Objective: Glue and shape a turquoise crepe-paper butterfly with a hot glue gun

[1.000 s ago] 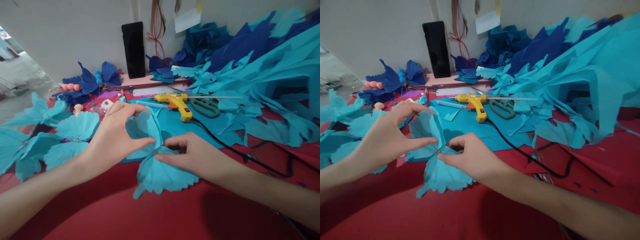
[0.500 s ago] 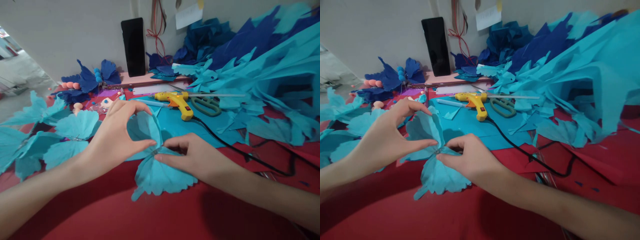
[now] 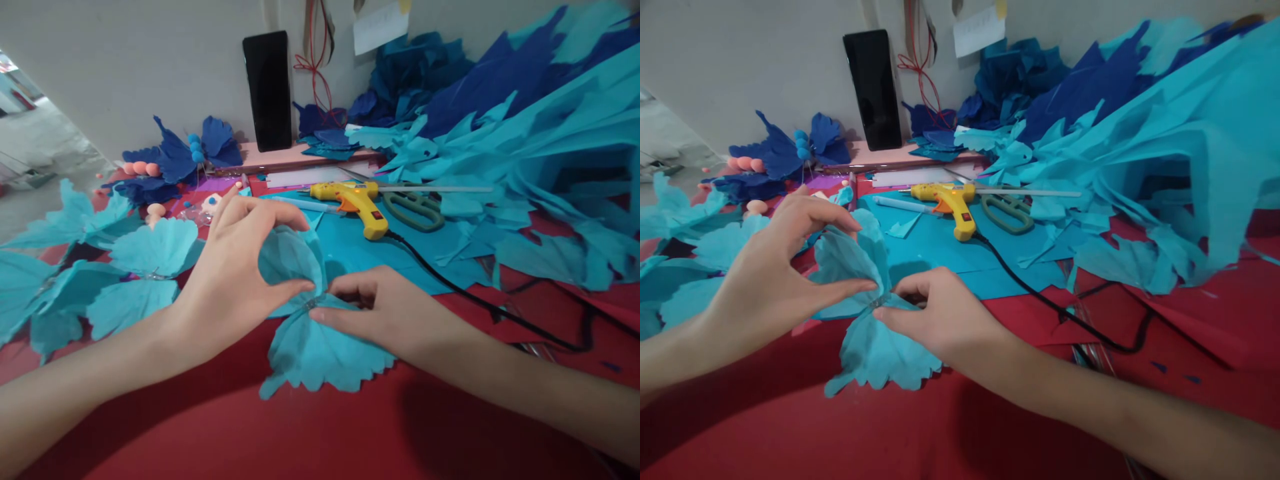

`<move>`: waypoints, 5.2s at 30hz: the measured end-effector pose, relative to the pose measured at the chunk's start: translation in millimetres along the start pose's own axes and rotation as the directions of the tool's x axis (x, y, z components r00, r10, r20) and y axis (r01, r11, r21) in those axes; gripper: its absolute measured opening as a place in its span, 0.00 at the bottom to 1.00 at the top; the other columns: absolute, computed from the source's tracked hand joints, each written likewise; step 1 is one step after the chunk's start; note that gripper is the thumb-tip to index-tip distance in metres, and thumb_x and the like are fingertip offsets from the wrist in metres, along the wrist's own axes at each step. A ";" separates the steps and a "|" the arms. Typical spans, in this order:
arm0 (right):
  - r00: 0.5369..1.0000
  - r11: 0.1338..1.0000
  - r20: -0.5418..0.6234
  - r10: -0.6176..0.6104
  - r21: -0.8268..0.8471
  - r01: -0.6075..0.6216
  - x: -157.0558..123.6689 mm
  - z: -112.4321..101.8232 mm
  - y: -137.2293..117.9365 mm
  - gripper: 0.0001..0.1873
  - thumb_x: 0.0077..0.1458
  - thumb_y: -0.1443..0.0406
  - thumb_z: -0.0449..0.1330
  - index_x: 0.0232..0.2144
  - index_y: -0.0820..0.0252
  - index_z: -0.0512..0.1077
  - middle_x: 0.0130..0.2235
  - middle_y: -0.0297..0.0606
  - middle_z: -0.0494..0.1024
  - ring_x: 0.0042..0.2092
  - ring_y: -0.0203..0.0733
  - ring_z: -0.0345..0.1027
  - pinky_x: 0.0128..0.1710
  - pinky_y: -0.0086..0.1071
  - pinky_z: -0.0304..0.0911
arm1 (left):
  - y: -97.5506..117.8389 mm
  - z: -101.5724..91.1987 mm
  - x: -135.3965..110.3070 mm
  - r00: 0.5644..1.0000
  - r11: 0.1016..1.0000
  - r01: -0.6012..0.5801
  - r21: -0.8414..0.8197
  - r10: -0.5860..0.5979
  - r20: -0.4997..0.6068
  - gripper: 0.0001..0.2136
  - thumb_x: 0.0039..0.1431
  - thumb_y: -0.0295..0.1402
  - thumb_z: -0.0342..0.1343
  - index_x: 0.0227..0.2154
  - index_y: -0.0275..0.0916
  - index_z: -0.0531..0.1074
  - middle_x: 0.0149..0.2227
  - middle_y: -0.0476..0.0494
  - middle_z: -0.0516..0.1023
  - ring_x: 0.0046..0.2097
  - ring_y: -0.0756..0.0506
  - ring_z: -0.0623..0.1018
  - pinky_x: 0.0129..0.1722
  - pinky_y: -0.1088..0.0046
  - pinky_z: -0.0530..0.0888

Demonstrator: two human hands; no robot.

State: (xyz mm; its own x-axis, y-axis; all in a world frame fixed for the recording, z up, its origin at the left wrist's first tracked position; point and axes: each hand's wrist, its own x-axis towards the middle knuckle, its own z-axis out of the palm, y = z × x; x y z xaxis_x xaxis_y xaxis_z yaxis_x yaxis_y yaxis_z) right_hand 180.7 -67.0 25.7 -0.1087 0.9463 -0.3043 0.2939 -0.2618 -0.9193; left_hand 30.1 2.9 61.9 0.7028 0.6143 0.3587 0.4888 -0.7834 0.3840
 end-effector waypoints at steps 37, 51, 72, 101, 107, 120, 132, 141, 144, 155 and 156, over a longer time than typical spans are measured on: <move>0.996 0.984 -0.063 0.061 0.170 -0.049 -1.8 -4.9 -8.3 0.06 0.41 0.69 0.59 0.16 0.62 0.68 0.18 0.28 0.65 0.21 0.26 0.54 0.18 0.21 0.52 | -18.3 -20.1 7.6 0.997 0.987 0.055 0.148 -0.062 0.046 0.11 0.45 0.38 0.62 0.30 0.40 0.70 0.32 0.48 0.73 0.36 0.45 0.71 0.37 0.67 0.68; 0.989 0.996 -0.141 -0.048 0.067 0.058 -1.0 -1.0 -5.8 0.11 0.42 0.63 0.57 0.14 0.61 0.63 0.17 0.29 0.58 0.21 0.27 0.49 0.17 0.24 0.47 | -6.0 -7.0 -0.2 0.991 0.966 -0.040 0.257 0.070 -0.111 0.23 0.38 0.35 0.67 0.37 0.39 0.62 0.36 0.47 0.71 0.41 0.43 0.70 0.45 0.61 0.69; 0.952 0.984 -0.254 -0.172 0.002 0.178 -5.3 -0.6 -15.5 0.13 0.40 0.65 0.57 0.10 0.61 0.61 0.13 0.28 0.55 0.18 0.26 0.45 0.14 0.23 0.42 | -8.1 -9.6 -0.8 0.995 0.993 0.021 0.116 -0.010 -0.097 0.33 0.36 0.38 0.68 0.47 0.37 0.62 0.46 0.44 0.72 0.44 0.43 0.73 0.43 0.65 0.70; 0.973 0.948 -0.221 0.070 0.317 0.004 2.5 -5.8 -9.9 0.06 0.34 0.63 0.65 0.19 0.58 0.72 0.23 0.31 0.72 0.24 0.30 0.62 0.20 0.23 0.58 | -22.0 -8.5 8.7 0.970 0.970 0.242 0.028 -0.243 0.019 0.25 0.43 0.39 0.61 0.46 0.40 0.63 0.31 0.48 0.73 0.38 0.43 0.74 0.40 0.63 0.69; 0.967 0.944 -0.242 0.076 0.331 0.009 0.7 -5.0 -9.5 0.05 0.35 0.64 0.65 0.19 0.59 0.73 0.23 0.31 0.74 0.24 0.30 0.63 0.21 0.22 0.59 | -24.7 -7.5 10.3 0.962 0.965 0.263 0.005 -0.262 0.075 0.24 0.41 0.42 0.61 0.42 0.39 0.64 0.36 0.45 0.74 0.39 0.41 0.74 0.38 0.61 0.70; 0.979 0.919 -0.144 0.143 0.387 -0.078 7.6 -2.6 -2.3 0.11 0.34 0.61 0.66 0.22 0.61 0.72 0.24 0.32 0.74 0.24 0.32 0.66 0.22 0.25 0.62 | -22.5 -4.8 11.1 0.946 0.937 0.323 -0.133 -0.314 0.086 0.23 0.42 0.35 0.62 0.42 0.40 0.62 0.32 0.50 0.71 0.37 0.46 0.74 0.32 0.72 0.70; 0.978 0.824 0.001 0.208 0.539 -0.175 2.7 5.4 -3.9 0.18 0.26 0.63 0.70 0.25 0.63 0.74 0.24 0.35 0.76 0.27 0.35 0.70 0.27 0.26 0.67 | -16.6 2.6 4.4 0.966 0.960 0.258 -0.107 -0.259 0.002 0.29 0.37 0.36 0.65 0.44 0.42 0.61 0.39 0.46 0.72 0.43 0.41 0.72 0.41 0.62 0.69; 0.975 0.824 0.017 0.221 0.532 -0.196 3.4 7.5 -1.6 0.17 0.26 0.63 0.70 0.23 0.62 0.73 0.22 0.33 0.75 0.25 0.33 0.68 0.25 0.25 0.65 | -8.3 3.3 0.3 0.979 0.980 0.196 0.042 -0.193 -0.070 0.31 0.38 0.33 0.65 0.47 0.40 0.60 0.34 0.48 0.71 0.41 0.41 0.71 0.43 0.59 0.68; 0.976 0.814 0.028 0.215 0.547 -0.195 4.3 8.1 -1.9 0.14 0.27 0.65 0.70 0.22 0.61 0.74 0.22 0.31 0.75 0.24 0.31 0.67 0.24 0.23 0.64 | -7.9 3.5 -0.8 0.978 0.979 0.200 0.047 -0.196 -0.070 0.33 0.38 0.33 0.65 0.49 0.41 0.59 0.35 0.48 0.72 0.42 0.41 0.71 0.44 0.59 0.69; 0.976 0.828 -0.052 0.210 0.541 -0.149 0.4 6.9 -7.8 0.15 0.22 0.65 0.70 0.18 0.60 0.71 0.22 0.31 0.75 0.26 0.33 0.68 0.26 0.24 0.65 | -9.9 1.2 3.5 0.955 0.951 0.296 -0.084 -0.298 -0.007 0.37 0.36 0.36 0.66 0.52 0.41 0.59 0.40 0.44 0.72 0.43 0.41 0.72 0.42 0.63 0.71; 0.977 0.836 -0.057 0.206 0.529 -0.146 0.9 7.3 -7.0 0.15 0.22 0.64 0.70 0.18 0.60 0.71 0.22 0.31 0.74 0.26 0.34 0.68 0.26 0.24 0.65 | -9.6 1.8 3.3 0.956 0.953 0.292 -0.079 -0.293 -0.009 0.37 0.36 0.36 0.66 0.52 0.41 0.59 0.39 0.45 0.72 0.42 0.41 0.72 0.42 0.63 0.71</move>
State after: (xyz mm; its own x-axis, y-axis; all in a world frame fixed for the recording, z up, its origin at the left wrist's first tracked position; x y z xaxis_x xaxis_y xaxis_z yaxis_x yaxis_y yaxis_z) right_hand 171.6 -65.7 30.1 0.0081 0.8814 -0.4724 -0.2405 -0.4568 -0.8564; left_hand 28.7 12.4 57.9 0.5238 0.8180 0.2378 0.6299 -0.5599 0.5383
